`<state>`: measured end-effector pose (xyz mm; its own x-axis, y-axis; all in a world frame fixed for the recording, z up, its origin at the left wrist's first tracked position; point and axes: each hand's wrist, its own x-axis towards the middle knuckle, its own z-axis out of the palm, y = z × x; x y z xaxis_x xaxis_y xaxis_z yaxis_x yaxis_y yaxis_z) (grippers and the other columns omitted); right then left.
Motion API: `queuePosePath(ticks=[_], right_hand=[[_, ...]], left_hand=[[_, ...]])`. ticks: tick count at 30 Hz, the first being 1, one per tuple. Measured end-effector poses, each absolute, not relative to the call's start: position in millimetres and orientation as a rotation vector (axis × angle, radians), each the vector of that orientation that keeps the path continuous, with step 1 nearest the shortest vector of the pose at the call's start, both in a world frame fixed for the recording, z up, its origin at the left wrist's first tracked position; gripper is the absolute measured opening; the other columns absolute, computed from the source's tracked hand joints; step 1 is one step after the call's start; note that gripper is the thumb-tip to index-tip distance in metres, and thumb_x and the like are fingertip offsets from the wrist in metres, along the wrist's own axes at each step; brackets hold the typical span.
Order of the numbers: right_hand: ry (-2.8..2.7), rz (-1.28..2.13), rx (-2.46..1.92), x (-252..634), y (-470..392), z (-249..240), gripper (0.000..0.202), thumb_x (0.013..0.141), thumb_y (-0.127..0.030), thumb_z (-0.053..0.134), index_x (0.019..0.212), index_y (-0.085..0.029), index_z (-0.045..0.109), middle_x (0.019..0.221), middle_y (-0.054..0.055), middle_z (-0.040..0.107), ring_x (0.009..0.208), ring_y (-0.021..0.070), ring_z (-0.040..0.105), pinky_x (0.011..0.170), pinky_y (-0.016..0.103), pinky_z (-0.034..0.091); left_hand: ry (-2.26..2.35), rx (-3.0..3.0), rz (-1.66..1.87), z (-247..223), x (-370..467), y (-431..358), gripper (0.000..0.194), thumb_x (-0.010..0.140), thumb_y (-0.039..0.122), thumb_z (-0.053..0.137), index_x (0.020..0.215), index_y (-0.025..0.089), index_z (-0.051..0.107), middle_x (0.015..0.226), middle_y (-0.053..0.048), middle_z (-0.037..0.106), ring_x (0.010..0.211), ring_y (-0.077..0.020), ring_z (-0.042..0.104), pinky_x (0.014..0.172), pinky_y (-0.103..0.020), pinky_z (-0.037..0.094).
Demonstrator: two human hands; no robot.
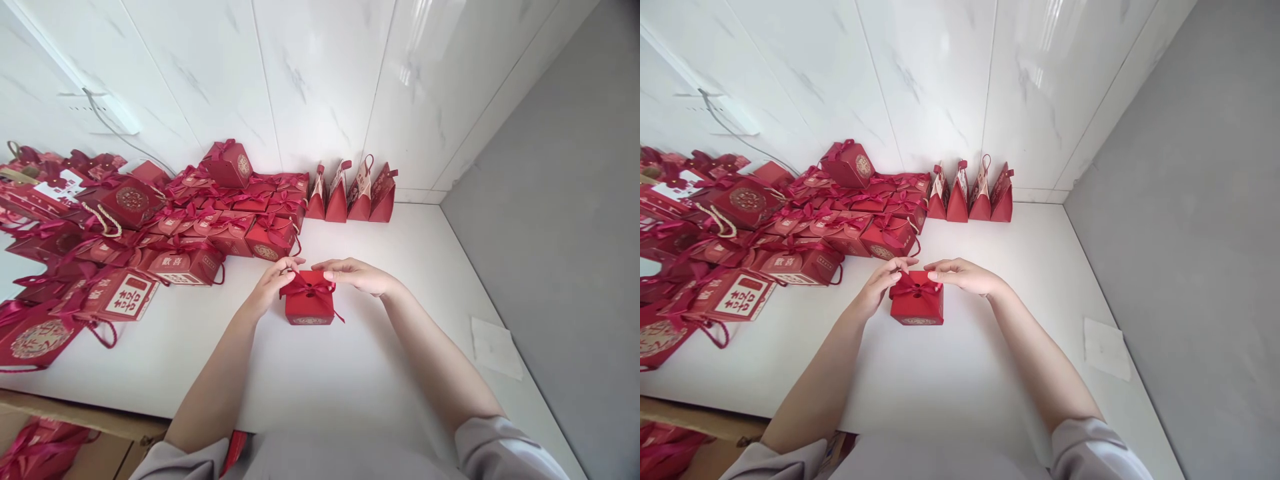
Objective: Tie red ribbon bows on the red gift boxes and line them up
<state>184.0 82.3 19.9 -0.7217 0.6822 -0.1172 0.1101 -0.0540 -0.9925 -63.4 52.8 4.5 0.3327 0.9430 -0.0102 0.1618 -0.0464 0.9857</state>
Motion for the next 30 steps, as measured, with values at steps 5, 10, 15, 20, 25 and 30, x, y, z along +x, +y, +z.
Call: queuePosePath(ticks=[5,10,15,20,25,30], right_hand=[[-1.820,1.812,-0.897,185.7,82.4,21.8,0.046,0.085,-0.059,0.059,0.114,-0.025,0.072,0.143,0.005,0.052,0.134,0.0303,0.042,0.114,0.043,0.027],[-1.860,1.849,-0.846,186.5,81.3,24.7,0.037,0.085,-0.055,0.062,0.093,-0.022,0.077,0.146,0.006,0.049,0.136,0.0303,0.041,0.113,0.041,0.030],[-1.858,1.922,-0.665,186.0,81.4,25.6,0.034,0.086,-0.051,0.063,0.087,-0.019,0.077,0.144,0.006,0.051,0.126,0.0286,0.052,0.108,0.040,0.037],[-1.815,1.898,-0.692,182.6,83.6,20.1,0.041,0.090,-0.052,0.057,0.117,-0.023,0.069,0.136,0.005,0.059,0.121,0.0252,0.053,0.106,0.039,0.037],[-1.818,1.913,-0.717,179.3,84.5,14.5,0.037,0.088,-0.052,0.059,0.101,-0.020,0.072,0.119,0.006,0.067,0.106,0.0224,0.058,0.096,0.037,0.041],[-1.826,1.871,-0.746,180.8,84.5,14.2,0.034,0.084,-0.049,0.064,0.071,-0.018,0.065,0.119,0.005,0.065,0.107,0.0226,0.057,0.093,0.035,0.042]], left_hand=[[1.011,1.497,0.814,13.1,-64.4,47.1,0.021,0.081,0.038,0.060,0.078,0.019,0.051,0.139,-0.007,0.050,0.116,-0.0298,0.056,0.086,-0.039,0.049],[0.952,1.466,0.861,13.7,-64.1,45.8,0.023,0.083,0.035,0.060,0.069,0.018,0.054,0.139,-0.006,0.049,0.125,-0.0313,0.050,0.083,-0.038,0.049],[0.942,1.448,0.932,10.5,-62.4,47.6,0.031,0.082,0.039,0.063,0.062,0.017,0.053,0.132,-0.009,0.054,0.133,-0.0334,0.043,0.105,-0.047,0.040],[1.015,1.455,0.988,7.5,-63.3,51.3,0.032,0.085,0.040,0.061,0.063,0.017,0.056,0.131,-0.009,0.055,0.132,-0.0294,0.044,0.111,-0.044,0.033],[1.220,1.634,0.887,12.0,-52.4,48.9,0.037,0.083,0.045,0.063,0.059,0.017,0.056,0.126,-0.008,0.058,0.121,-0.0268,0.053,0.105,-0.040,0.040],[1.339,1.735,0.803,17.0,-42.9,42.4,0.043,0.073,0.046,0.073,0.054,0.016,0.050,0.125,-0.007,0.057,0.105,-0.0246,0.062,0.089,-0.038,0.050]])
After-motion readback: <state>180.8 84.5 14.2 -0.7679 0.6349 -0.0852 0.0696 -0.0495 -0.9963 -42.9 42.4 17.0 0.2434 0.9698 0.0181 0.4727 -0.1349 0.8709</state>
